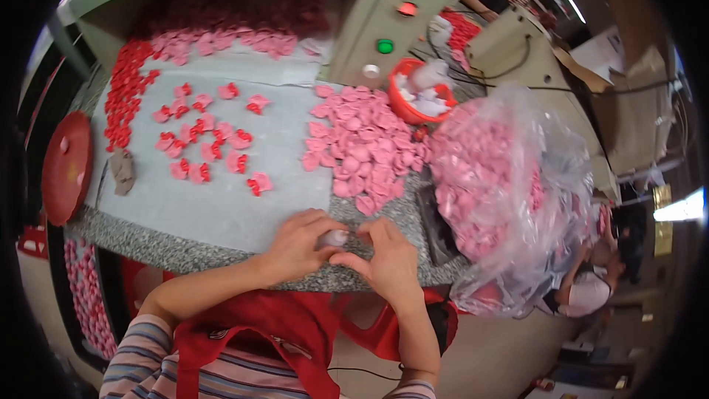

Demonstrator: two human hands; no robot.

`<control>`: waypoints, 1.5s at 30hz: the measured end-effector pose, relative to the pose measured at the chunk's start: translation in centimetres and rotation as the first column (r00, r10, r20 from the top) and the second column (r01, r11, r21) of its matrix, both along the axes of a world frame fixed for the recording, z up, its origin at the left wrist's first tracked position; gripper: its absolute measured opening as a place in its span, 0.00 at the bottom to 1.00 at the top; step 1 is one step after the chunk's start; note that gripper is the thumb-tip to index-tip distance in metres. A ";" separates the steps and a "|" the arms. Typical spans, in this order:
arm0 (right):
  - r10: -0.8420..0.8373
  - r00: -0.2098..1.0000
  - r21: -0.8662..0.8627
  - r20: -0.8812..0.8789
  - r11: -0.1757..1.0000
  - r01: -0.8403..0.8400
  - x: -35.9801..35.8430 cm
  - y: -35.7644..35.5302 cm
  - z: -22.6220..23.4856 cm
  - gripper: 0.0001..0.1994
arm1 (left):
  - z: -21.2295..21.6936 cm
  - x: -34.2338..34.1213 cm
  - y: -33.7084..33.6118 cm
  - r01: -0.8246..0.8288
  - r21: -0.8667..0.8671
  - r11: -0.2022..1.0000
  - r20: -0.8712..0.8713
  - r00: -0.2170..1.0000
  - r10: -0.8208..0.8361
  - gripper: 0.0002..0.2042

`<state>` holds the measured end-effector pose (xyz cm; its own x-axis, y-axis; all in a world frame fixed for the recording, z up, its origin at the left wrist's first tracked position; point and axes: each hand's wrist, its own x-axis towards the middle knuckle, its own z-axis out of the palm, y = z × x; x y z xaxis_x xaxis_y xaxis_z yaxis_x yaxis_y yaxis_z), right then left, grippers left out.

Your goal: Assembling small pink heart-shaped toy parts by applying adhesive using a dispenser and joining components at a factory workbench.

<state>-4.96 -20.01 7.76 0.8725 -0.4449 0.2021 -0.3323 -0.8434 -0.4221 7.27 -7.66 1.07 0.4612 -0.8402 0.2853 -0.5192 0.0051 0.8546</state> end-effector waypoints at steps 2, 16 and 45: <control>-0.187 0.977 -0.007 0.101 0.982 0.189 -2.3 -2.1 -0.5 0.21 | 0.5 -0.4 -0.3 0.051 -0.023 0.998 0.031 0.998 -0.050 0.14; -0.472 0.873 -0.595 0.126 0.668 0.447 -10.1 -6.7 -6.3 0.18 | -0.5 -2.2 -1.9 0.113 -0.072 0.991 0.210 0.973 -0.096 0.13; -0.366 0.744 -0.805 0.560 -0.025 0.593 18.9 -21.7 52.1 0.09 | -4.7 -2.2 -1.8 0.087 0.041 0.995 0.186 0.978 -0.093 0.19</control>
